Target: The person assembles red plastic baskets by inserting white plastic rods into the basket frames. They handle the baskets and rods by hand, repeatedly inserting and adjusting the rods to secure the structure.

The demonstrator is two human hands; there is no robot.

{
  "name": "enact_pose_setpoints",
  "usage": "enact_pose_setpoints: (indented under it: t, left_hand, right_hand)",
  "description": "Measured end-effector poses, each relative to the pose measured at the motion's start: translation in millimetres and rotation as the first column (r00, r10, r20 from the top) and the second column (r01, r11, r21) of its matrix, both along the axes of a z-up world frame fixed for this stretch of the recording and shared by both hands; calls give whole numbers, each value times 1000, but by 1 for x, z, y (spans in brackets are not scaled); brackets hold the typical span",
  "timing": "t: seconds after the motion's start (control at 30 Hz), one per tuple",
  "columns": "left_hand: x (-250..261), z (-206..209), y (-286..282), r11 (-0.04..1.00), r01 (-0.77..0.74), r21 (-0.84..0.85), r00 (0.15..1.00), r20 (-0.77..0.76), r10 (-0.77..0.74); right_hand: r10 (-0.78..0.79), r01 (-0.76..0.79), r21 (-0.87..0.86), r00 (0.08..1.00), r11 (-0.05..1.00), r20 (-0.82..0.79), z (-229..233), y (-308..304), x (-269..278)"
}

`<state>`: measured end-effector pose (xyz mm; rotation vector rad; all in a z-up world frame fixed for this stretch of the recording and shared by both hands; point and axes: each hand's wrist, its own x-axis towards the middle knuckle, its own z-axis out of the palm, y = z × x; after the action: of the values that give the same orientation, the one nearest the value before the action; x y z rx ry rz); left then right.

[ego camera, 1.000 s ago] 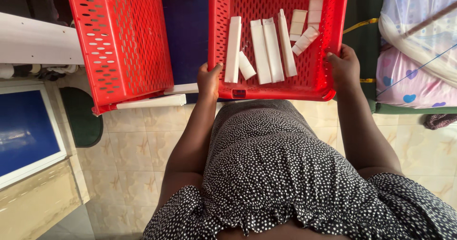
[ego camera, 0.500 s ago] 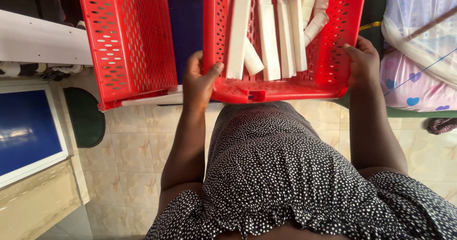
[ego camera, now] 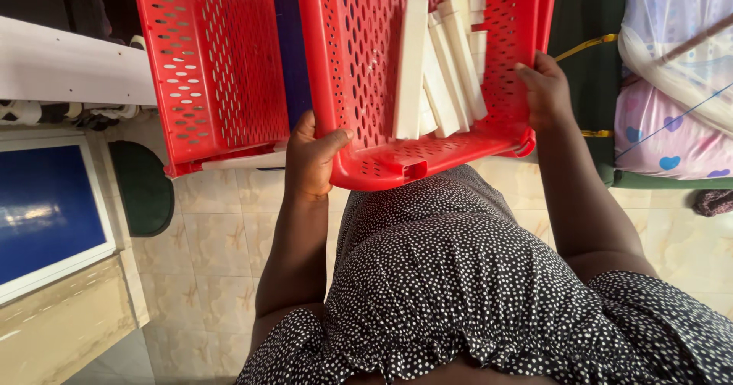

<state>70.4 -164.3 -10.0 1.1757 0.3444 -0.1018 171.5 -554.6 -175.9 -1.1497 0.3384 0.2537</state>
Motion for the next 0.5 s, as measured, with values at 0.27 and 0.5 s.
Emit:
enact_pose_setpoints:
  t: [0.27,0.5]
  left_hand:
    - [-10,6,-23,983,-70,170,997,39,65]
    - [-13,10,-40,977,-111,180,994,21,110]
  right_hand:
    - [198,35,-686,946,726,258,-10,71,13]
    - [501,-270,-765,862,585,79,18,128,0]
